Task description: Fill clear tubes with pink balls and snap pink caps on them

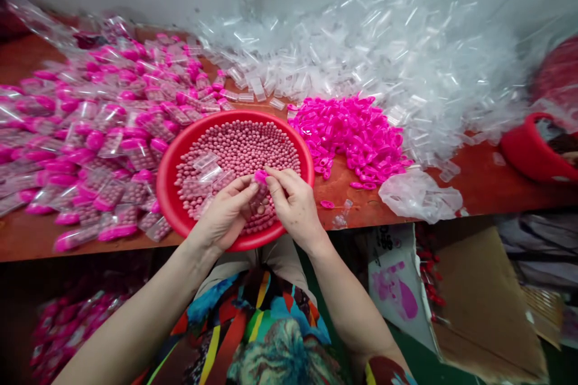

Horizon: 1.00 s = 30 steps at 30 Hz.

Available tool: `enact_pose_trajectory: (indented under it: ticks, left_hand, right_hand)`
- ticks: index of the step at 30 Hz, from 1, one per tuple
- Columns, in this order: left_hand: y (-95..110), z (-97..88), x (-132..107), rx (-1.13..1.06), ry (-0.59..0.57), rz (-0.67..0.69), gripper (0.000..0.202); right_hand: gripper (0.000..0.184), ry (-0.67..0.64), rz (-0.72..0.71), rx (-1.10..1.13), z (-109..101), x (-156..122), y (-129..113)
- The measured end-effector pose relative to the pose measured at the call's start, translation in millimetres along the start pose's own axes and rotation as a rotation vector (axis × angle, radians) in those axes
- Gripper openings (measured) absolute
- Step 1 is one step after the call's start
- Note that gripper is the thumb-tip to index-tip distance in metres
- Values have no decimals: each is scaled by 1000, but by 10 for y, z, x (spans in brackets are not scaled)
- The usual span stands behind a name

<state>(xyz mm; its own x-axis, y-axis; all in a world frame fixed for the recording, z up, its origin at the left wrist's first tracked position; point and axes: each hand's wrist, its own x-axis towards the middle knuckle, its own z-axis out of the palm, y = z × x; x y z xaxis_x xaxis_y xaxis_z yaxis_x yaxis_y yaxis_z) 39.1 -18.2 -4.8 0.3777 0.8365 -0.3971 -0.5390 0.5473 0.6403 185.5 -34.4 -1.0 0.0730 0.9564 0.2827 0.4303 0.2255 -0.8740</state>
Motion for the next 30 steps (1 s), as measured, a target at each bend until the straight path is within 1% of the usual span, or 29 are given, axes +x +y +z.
enact_pose_trajectory:
  ticks: [5,8,10,12,15,17,19,20,22,24,26,28,30]
  left_hand:
    - [3,-5,-44,-14,-25,-29,32]
    - [-5,5,-55,-28,-36,-27,32]
    - [-17,5,-62,-33,-36,-2,30]
    - [-33,-5,-73,-23,-25,33,29]
    - [-57,-26,-97,28,-4,69,30]
    - [-62,-34,-115,68,0,78,30]
    - [-55,-36,-130,108,-17,84,29]
    - [-48,-34,-135,137,-38,82,29]
    - [-29,-24,-139,211,-108,55,28]
    - [-11,-7,-137,269,-177,24,26]
    - [5,20,-138,301,-210,16,25]
    - [20,55,-156,346,-201,37,24]
    - [37,92,-191,458,-167,86,21]
  right_hand:
    - [26,71,22,27,46,-56,5]
    - [27,81,-14,-60,102,-71,-27]
    - [28,78,-58,-130,136,-82,-34]
    - [29,45,-115,-177,145,-107,-27]
    - [30,-58,-196,-202,86,-161,-11]
    - [30,-115,-211,-198,7,-182,-11]
    - [30,-145,-191,-181,-70,-159,-25]
    - [32,-143,-170,-160,-96,-126,-36]
    - [46,-123,-89,-57,-101,-20,-60]
    - [65,-145,23,146,-35,112,-80]
    - [80,-212,138,369,77,221,-89]
    - [85,-269,211,523,182,272,-88]
    - [81,-301,231,597,231,263,-82]
